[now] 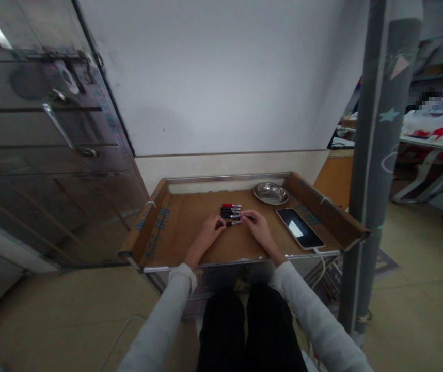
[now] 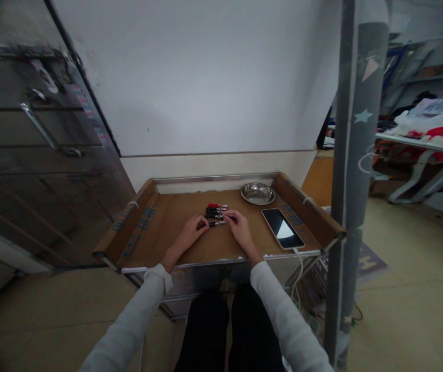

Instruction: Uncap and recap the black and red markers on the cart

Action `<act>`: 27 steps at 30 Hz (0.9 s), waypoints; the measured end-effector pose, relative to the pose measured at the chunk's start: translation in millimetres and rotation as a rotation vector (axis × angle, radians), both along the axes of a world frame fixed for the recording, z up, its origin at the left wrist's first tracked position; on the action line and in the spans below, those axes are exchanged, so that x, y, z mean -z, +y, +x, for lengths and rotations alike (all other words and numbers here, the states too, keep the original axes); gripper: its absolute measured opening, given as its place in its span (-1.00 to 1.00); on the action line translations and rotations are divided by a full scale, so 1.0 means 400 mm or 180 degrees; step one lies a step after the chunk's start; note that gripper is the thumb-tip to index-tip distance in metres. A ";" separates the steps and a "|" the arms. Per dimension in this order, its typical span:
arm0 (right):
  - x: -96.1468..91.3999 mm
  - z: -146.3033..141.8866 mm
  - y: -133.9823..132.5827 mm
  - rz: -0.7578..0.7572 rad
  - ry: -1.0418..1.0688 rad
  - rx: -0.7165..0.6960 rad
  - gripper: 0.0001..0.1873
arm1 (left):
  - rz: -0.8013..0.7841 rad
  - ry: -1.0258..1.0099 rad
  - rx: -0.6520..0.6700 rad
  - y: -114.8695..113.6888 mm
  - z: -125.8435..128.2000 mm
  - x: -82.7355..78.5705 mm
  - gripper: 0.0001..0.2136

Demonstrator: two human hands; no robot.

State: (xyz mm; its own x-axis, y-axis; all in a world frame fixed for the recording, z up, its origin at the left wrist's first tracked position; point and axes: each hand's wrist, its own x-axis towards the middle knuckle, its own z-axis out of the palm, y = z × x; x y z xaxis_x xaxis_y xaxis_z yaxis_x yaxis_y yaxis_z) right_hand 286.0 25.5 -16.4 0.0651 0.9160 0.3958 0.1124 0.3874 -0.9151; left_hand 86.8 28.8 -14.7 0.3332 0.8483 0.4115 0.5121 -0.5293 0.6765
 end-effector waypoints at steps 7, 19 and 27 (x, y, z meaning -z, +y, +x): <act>0.002 -0.050 0.011 0.0832 -0.1926 -0.0622 -0.78 | 0.0465 0.0477 -0.0340 0.024 0.025 0.015 -0.92; 0.003 0.005 -0.012 0.0881 -0.3161 0.0345 -0.84 | 0.0657 0.0691 -0.0096 0.011 0.028 -0.004 -0.87; -0.003 0.015 -0.026 0.0689 -0.3250 0.0799 -0.78 | 0.0833 0.0824 -0.0409 0.009 0.018 -0.004 -0.87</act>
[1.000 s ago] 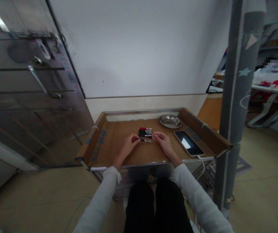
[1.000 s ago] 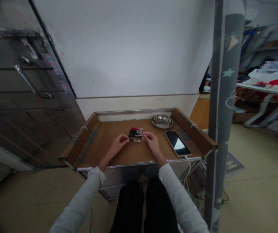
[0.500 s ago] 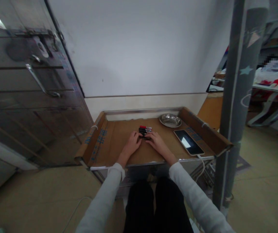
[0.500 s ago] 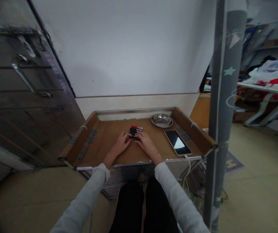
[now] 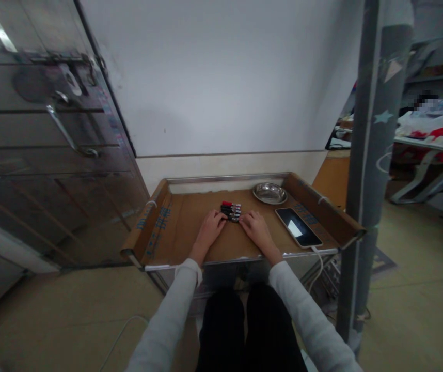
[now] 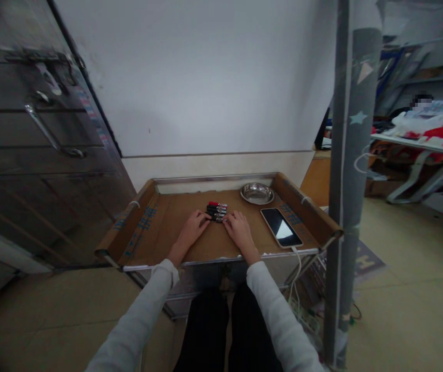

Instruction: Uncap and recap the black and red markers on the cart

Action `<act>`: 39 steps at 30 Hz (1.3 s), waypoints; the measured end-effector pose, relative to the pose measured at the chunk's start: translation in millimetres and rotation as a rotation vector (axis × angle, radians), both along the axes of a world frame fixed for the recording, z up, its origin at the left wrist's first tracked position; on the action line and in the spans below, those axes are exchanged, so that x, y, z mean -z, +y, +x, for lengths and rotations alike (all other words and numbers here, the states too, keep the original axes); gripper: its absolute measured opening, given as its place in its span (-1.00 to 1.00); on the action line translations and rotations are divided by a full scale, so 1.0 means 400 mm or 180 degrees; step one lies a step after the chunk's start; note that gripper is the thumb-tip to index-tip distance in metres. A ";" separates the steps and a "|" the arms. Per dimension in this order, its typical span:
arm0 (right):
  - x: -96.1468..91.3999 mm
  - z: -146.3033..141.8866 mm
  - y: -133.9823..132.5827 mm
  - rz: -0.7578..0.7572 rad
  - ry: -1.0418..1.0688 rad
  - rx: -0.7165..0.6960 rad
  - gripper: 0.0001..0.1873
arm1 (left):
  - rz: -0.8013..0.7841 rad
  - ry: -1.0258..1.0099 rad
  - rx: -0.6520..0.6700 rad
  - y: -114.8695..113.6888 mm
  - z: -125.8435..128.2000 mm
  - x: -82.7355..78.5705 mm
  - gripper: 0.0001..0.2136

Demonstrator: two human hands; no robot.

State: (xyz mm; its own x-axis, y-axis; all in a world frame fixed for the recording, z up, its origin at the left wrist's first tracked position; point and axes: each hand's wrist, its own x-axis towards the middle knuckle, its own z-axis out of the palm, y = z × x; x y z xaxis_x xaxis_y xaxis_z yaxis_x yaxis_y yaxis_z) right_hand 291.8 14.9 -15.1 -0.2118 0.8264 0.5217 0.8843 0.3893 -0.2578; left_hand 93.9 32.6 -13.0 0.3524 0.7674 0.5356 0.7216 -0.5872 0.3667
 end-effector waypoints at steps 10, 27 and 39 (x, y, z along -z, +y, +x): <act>0.035 -0.005 0.015 -0.0108 -0.0236 0.1287 -0.76 | -0.0093 0.0243 -0.2080 0.003 -0.011 0.016 -0.80; 0.018 -0.014 0.015 0.0089 -0.0295 0.1017 -0.81 | -0.0078 0.0303 -0.1743 0.001 -0.005 0.009 -0.81; 0.012 -0.012 0.018 -0.0030 -0.0063 -0.0096 -0.85 | -0.0285 0.0046 0.0223 0.001 -0.001 0.001 -0.90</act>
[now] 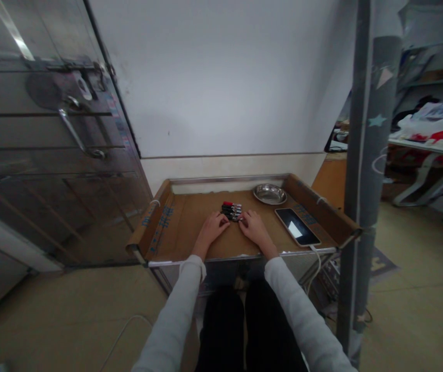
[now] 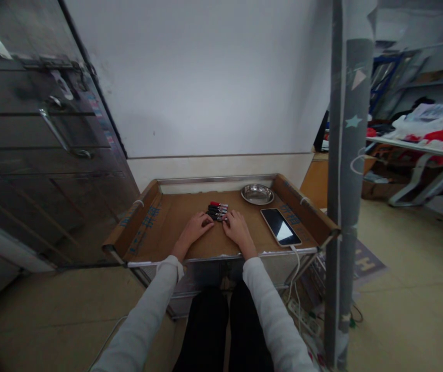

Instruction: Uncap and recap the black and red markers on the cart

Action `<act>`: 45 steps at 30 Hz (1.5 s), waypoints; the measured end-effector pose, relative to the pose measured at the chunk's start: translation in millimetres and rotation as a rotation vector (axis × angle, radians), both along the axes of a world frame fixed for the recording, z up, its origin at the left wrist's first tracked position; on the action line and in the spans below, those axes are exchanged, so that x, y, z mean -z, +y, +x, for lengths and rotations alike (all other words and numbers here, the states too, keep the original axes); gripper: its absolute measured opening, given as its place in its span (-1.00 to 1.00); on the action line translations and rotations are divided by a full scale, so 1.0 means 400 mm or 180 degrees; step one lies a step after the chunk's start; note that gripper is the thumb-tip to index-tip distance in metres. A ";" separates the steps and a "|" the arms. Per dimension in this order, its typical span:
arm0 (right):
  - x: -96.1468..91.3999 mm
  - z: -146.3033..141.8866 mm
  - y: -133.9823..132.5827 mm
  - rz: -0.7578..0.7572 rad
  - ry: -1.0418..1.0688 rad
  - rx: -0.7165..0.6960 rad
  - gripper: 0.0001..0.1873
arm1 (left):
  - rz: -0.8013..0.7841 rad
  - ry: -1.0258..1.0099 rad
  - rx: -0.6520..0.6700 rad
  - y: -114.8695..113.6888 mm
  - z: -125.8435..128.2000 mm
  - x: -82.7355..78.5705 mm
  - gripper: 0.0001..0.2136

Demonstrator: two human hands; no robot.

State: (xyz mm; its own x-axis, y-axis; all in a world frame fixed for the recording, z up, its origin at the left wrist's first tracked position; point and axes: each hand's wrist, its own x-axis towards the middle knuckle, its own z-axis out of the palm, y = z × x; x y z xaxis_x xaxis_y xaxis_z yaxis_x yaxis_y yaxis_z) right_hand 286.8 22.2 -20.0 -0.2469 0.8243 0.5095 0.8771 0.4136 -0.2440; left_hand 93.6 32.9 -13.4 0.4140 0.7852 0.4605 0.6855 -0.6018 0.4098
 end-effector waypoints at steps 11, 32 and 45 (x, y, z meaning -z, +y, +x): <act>-0.005 -0.004 -0.011 -0.0091 -0.0139 0.0331 -0.87 | 0.0425 -0.0252 -0.0236 0.050 0.011 0.006 -0.94; -0.027 -0.018 -0.014 0.0119 0.0175 -0.0150 -0.80 | 0.0316 -0.0210 0.0532 0.027 0.029 -0.014 -0.90; -0.027 -0.002 -0.016 0.0288 0.0197 0.0322 -0.77 | 0.0089 -0.0325 0.0367 0.012 0.036 -0.021 -0.82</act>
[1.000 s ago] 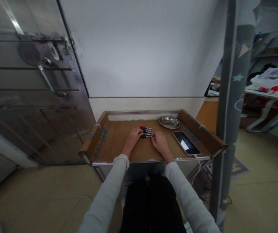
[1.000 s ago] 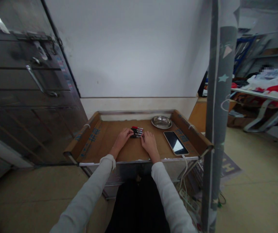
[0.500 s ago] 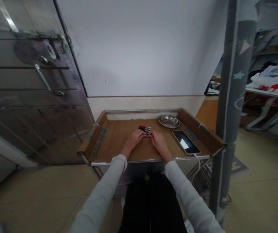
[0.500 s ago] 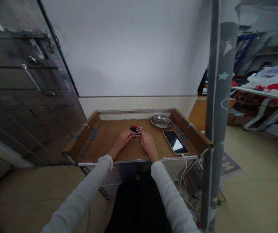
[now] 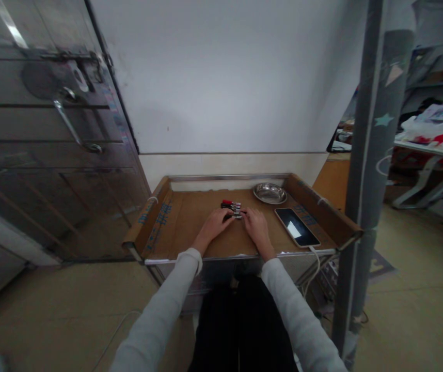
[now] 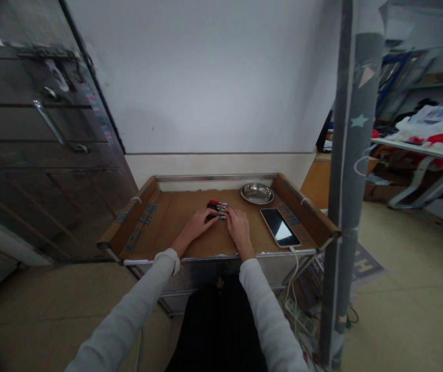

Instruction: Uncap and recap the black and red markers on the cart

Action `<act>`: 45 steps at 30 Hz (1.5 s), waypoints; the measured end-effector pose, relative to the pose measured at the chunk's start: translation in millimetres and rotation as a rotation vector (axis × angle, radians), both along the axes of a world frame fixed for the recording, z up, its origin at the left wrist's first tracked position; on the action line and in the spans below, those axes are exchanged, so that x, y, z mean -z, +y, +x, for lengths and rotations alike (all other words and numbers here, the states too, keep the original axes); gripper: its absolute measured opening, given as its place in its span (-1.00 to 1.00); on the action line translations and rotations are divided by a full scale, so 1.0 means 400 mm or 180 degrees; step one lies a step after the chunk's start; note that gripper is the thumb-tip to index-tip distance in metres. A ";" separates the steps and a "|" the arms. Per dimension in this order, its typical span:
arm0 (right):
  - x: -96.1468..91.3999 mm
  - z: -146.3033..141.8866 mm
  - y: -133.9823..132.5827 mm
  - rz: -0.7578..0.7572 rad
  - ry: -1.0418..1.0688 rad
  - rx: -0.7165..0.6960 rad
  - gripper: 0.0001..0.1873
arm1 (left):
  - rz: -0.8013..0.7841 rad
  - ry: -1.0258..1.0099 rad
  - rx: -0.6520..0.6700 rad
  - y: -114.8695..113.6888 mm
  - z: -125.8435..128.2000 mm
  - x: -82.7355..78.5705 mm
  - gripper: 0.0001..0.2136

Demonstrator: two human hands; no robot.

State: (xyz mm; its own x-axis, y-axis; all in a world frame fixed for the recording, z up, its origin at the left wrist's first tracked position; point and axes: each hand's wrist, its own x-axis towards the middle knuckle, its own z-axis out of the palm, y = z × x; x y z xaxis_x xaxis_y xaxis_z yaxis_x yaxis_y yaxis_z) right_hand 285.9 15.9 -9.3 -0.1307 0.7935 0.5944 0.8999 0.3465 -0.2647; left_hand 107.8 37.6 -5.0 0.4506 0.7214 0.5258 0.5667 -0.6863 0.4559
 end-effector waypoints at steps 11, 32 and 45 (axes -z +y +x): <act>-0.008 -0.006 -0.026 -0.0051 -0.0234 0.0369 -0.76 | 0.0112 0.0333 -0.0265 0.007 0.000 -0.003 -0.87; 0.011 -0.014 0.022 -0.0137 -0.0151 0.0292 -0.78 | -0.0276 -0.0050 -0.2362 0.036 -0.051 0.004 -0.84; 0.014 -0.031 0.020 -0.0411 -0.0562 0.0147 -0.82 | 0.0107 0.0567 -0.0676 0.030 -0.033 0.025 -0.91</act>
State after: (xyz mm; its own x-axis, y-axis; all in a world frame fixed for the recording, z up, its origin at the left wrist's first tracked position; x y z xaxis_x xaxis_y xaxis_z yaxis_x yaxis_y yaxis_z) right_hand 273.6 23.9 -15.0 -0.1856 0.8690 0.4587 0.9503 0.2774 -0.1411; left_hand 94.5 49.4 -15.2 0.3785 0.7932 0.4771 0.7688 -0.5565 0.3152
